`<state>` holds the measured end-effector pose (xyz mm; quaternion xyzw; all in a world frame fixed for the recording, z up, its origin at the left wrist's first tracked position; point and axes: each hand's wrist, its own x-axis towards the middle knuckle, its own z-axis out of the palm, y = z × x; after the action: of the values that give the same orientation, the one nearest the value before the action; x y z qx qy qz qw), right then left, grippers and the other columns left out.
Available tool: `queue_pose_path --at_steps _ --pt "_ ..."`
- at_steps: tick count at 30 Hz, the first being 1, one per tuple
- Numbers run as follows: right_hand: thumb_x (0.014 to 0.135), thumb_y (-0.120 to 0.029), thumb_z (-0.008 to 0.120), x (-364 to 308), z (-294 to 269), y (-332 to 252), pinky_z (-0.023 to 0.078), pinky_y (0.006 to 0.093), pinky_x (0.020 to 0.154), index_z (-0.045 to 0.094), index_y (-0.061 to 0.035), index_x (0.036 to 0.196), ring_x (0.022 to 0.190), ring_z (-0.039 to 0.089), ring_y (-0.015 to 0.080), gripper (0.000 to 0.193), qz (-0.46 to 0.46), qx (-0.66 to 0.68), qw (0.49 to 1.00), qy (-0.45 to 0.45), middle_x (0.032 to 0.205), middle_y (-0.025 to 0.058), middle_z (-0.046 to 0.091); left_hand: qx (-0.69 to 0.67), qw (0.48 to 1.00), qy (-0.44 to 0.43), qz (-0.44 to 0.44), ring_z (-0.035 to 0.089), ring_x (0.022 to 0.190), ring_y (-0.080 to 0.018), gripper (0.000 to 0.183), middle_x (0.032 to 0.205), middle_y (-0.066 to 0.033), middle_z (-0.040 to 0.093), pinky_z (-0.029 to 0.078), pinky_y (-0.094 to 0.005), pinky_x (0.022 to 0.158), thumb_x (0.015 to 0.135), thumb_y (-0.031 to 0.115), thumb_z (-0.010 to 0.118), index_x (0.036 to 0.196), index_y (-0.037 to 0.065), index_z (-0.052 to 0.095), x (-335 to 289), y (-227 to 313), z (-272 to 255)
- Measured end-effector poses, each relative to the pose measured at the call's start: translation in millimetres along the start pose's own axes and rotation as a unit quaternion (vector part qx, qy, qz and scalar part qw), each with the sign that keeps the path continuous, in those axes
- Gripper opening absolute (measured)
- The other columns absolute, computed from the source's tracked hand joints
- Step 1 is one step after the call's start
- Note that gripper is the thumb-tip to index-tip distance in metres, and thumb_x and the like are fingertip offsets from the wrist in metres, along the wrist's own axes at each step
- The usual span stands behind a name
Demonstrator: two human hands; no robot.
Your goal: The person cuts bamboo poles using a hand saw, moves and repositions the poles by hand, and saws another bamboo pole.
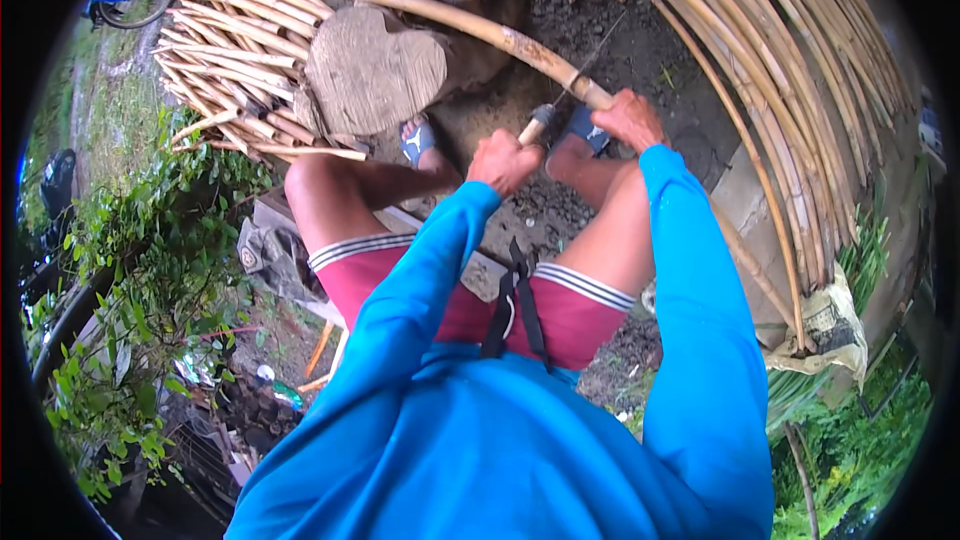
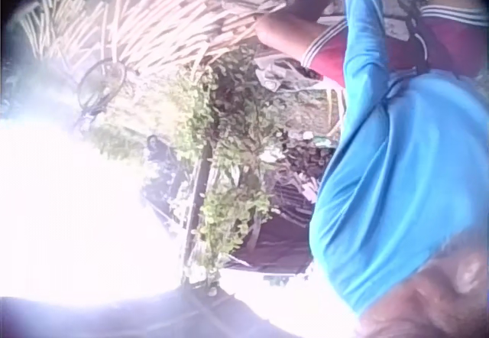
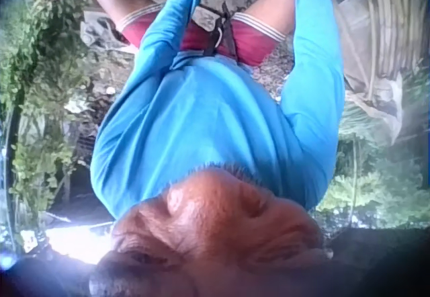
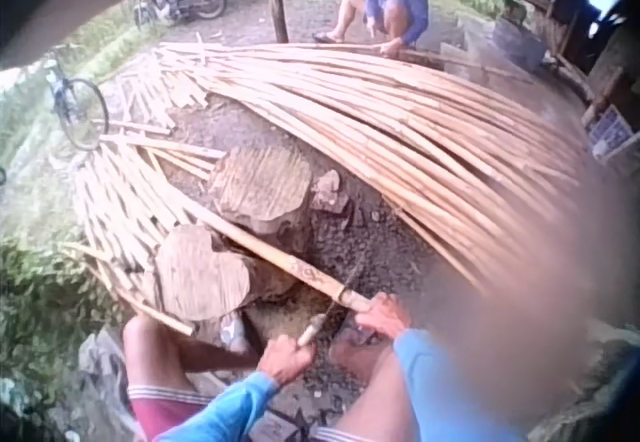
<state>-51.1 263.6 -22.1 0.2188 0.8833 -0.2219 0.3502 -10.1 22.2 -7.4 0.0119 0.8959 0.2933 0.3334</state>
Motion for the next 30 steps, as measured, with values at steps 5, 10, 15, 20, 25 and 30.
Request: queue_pose_path --at_steps 5,10,15,20,25,30 --pt "0.071 -0.032 0.064 -2.5 -11.7 14.9 0.049 0.0467 0.100 0.072 -0.0026 0.112 0.115 0.061 0.0435 0.051 0.034 0.001 0.999 0.010 0.119 0.0295 0.065 -0.043 0.999 0.008 0.030 0.067 0.087 -0.0479 0.038 0.084 -0.0324 0.065 0.052 -0.0526 0.081 0.082 0.029 0.058 0.090 -0.008 0.064 -50.4 -37.0 1.8" --pt "0.071 -0.034 0.064 -6.5 -7.8 -4.2 0.051 0.0476 0.097 0.072 -0.0024 0.110 0.110 0.063 0.0449 0.051 -0.016 0.015 1.000 -0.007 0.115 0.0294 0.066 -0.014 1.000 0.020 0.000 0.067 0.086 -0.0481 0.046 0.085 -0.0349 0.065 0.055 -0.0523 0.078 0.082 0.037 0.059 0.091 -0.007 0.069 5.3 1.1 -3.3" --pt "0.069 -0.033 0.064 -11.5 -11.1 13.9 0.051 0.0472 0.096 0.074 -0.0022 0.106 0.110 0.064 0.0437 0.049 0.009 0.019 1.000 0.021 0.113 0.0294 0.067 -0.087 0.995 -0.045 -0.007 0.065 0.099 -0.0495 0.039 0.092 -0.0374 0.064 0.050 -0.0534 0.091 0.081 0.024 0.058 0.104 -0.005 0.068 -75.3 -47.4 -16.6" --pt "0.069 -0.032 0.063 3.8 -3.9 -10.3 0.051 0.0462 0.096 0.074 -0.0025 0.105 0.110 0.064 0.0434 0.048 -0.024 0.034 0.999 -0.007 0.112 0.0288 0.067 0.015 0.999 0.019 0.029 0.068 0.086 -0.0463 0.044 0.083 -0.0350 0.065 0.054 -0.0528 0.079 0.078 0.032 0.059 0.088 -0.009 0.068 6.1 -1.6 -9.8" --pt "0.069 -0.032 0.065 5.3 -1.5 24.9 0.051 0.0461 0.097 0.074 -0.0029 0.107 0.111 0.063 0.0437 0.049 0.025 0.012 1.000 -0.006 0.113 0.0294 0.067 -0.083 0.995 -0.018 0.055 0.068 0.097 -0.0436 0.040 0.092 -0.0353 0.065 0.052 -0.0493 0.087 0.079 0.022 0.057 0.107 -0.004 0.067 -55.4 -64.8 9.7" --pt "0.070 -0.035 0.064 9.5 -8.6 -15.6 0.051 0.0459 0.098 0.073 -0.0026 0.108 0.112 0.063 0.0440 0.051 -0.017 0.023 1.000 0.012 0.113 0.0285 0.067 0.053 0.993 0.098 0.051 0.065 0.080 -0.0490 0.032 0.092 -0.0264 0.065 0.056 -0.0516 0.071 0.086 0.027 0.057 0.099 -0.001 0.066 -9.6 -26.5 5.9"
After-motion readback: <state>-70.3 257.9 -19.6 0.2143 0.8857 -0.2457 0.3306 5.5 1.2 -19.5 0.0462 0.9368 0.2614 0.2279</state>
